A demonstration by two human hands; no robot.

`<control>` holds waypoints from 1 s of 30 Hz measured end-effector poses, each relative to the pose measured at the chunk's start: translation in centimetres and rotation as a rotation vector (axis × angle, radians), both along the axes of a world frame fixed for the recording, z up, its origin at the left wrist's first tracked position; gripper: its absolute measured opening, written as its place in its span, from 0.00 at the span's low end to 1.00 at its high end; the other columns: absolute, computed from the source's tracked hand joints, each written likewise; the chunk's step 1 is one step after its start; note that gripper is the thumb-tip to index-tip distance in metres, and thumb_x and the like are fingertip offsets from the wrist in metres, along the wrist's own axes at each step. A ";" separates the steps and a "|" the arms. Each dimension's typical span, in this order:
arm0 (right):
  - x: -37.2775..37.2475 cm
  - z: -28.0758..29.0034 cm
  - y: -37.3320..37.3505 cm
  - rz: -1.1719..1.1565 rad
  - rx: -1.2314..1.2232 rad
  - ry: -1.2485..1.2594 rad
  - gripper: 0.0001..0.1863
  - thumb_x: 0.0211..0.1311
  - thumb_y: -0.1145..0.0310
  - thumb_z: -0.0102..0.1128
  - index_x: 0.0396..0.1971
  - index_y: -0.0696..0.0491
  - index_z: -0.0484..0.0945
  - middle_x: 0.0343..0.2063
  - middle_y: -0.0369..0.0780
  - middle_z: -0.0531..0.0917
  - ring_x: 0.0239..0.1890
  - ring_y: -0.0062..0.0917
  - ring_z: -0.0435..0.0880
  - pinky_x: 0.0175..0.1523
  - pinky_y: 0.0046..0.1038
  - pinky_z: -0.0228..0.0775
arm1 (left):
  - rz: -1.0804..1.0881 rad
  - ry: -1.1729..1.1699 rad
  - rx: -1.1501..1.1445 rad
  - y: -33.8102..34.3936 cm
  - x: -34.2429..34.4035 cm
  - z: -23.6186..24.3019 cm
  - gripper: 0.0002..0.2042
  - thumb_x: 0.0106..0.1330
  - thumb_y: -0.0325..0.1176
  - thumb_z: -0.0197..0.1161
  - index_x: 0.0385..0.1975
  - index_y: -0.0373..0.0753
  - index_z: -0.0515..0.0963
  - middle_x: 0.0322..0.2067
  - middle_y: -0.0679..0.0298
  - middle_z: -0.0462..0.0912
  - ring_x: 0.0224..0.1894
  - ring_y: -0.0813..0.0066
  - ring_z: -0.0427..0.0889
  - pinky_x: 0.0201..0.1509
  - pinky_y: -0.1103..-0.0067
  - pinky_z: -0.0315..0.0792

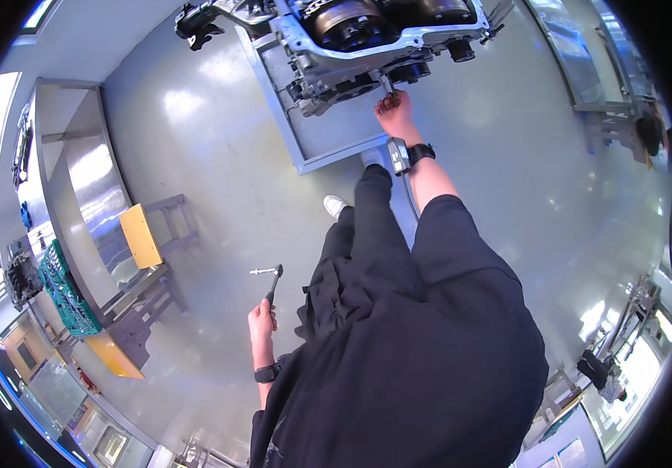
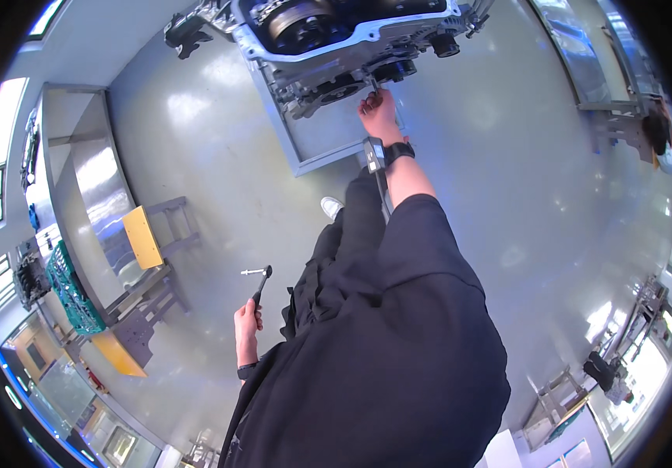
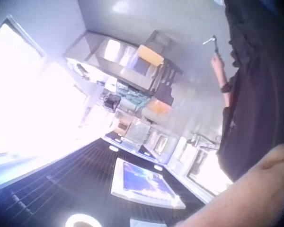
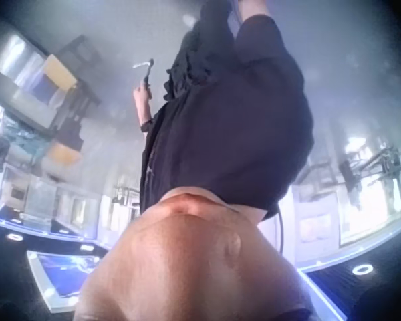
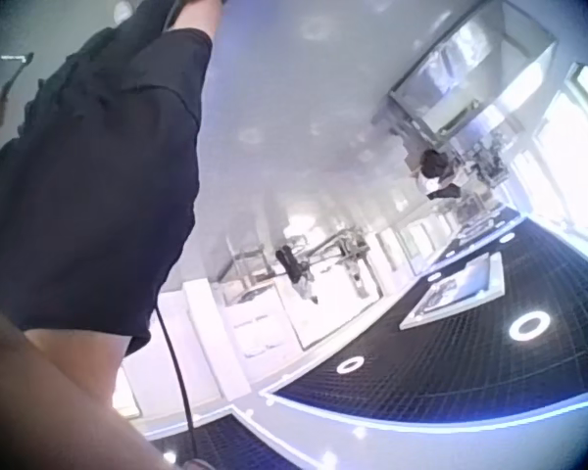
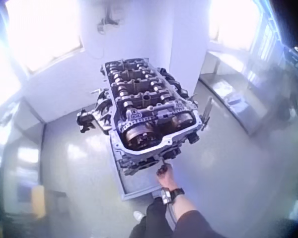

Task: The person uses a socket wrench to loosen and remove bolts from an engine block, then switches to a different socket and continues removing fasteners from the assembly.

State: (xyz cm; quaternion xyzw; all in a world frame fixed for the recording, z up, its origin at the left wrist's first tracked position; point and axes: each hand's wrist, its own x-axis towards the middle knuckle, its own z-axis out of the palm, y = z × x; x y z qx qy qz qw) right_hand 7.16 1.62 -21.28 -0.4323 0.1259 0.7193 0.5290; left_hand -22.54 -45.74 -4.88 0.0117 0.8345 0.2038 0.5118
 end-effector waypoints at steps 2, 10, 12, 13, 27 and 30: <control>-0.3 1.9 -2.3 0.163 0.195 0.031 0.10 0.57 0.62 0.53 0.21 0.51 0.70 0.19 0.34 0.71 0.29 0.26 0.71 0.38 0.29 0.64 | 0.065 0.006 -0.026 -1.4 -1.0 -0.4 0.19 0.69 0.44 0.49 0.25 0.32 0.73 0.13 0.70 0.66 0.11 0.83 0.64 0.13 0.83 0.59; -6.7 9.3 -11.1 0.759 0.335 -0.248 0.18 0.63 0.58 0.51 0.15 0.48 0.65 0.12 0.31 0.67 0.20 0.20 0.69 0.30 0.22 0.60 | 0.165 -0.014 0.103 0.4 -6.9 0.1 0.18 0.68 0.44 0.50 0.24 0.34 0.73 0.13 0.71 0.67 0.13 0.83 0.65 0.15 0.83 0.61; -10.2 9.6 -12.6 0.943 0.326 -0.345 0.17 0.63 0.57 0.51 0.17 0.48 0.68 0.14 0.31 0.69 0.20 0.19 0.70 0.28 0.21 0.61 | 0.142 -0.021 0.182 0.6 -8.5 0.7 0.18 0.68 0.44 0.51 0.25 0.34 0.74 0.14 0.71 0.68 0.13 0.83 0.66 0.15 0.83 0.61; -12.1 10.3 -13.4 1.007 0.275 -0.430 0.16 0.63 0.57 0.51 0.18 0.48 0.68 0.15 0.31 0.69 0.22 0.19 0.70 0.31 0.21 0.63 | 0.147 -0.019 0.197 1.2 -9.5 1.4 0.18 0.67 0.45 0.51 0.26 0.34 0.74 0.15 0.71 0.68 0.14 0.84 0.66 0.16 0.83 0.61; -55.7 11.9 -12.7 1.510 0.375 -0.243 0.10 0.61 0.60 0.50 0.24 0.48 0.73 0.21 0.33 0.76 0.28 0.21 0.76 0.39 0.27 0.67 | 0.529 0.194 0.237 -0.1 -30.8 4.0 0.16 0.69 0.42 0.48 0.28 0.35 0.74 0.21 0.63 0.75 0.25 0.75 0.76 0.29 0.77 0.70; -66.3 13.5 -12.0 1.560 0.462 -0.184 0.10 0.61 0.59 0.50 0.24 0.47 0.72 0.22 0.33 0.76 0.28 0.20 0.76 0.39 0.25 0.67 | 0.770 0.169 0.440 -0.7 -35.4 4.0 0.11 0.70 0.38 0.48 0.34 0.36 0.72 0.22 0.67 0.74 0.26 0.79 0.76 0.27 0.81 0.69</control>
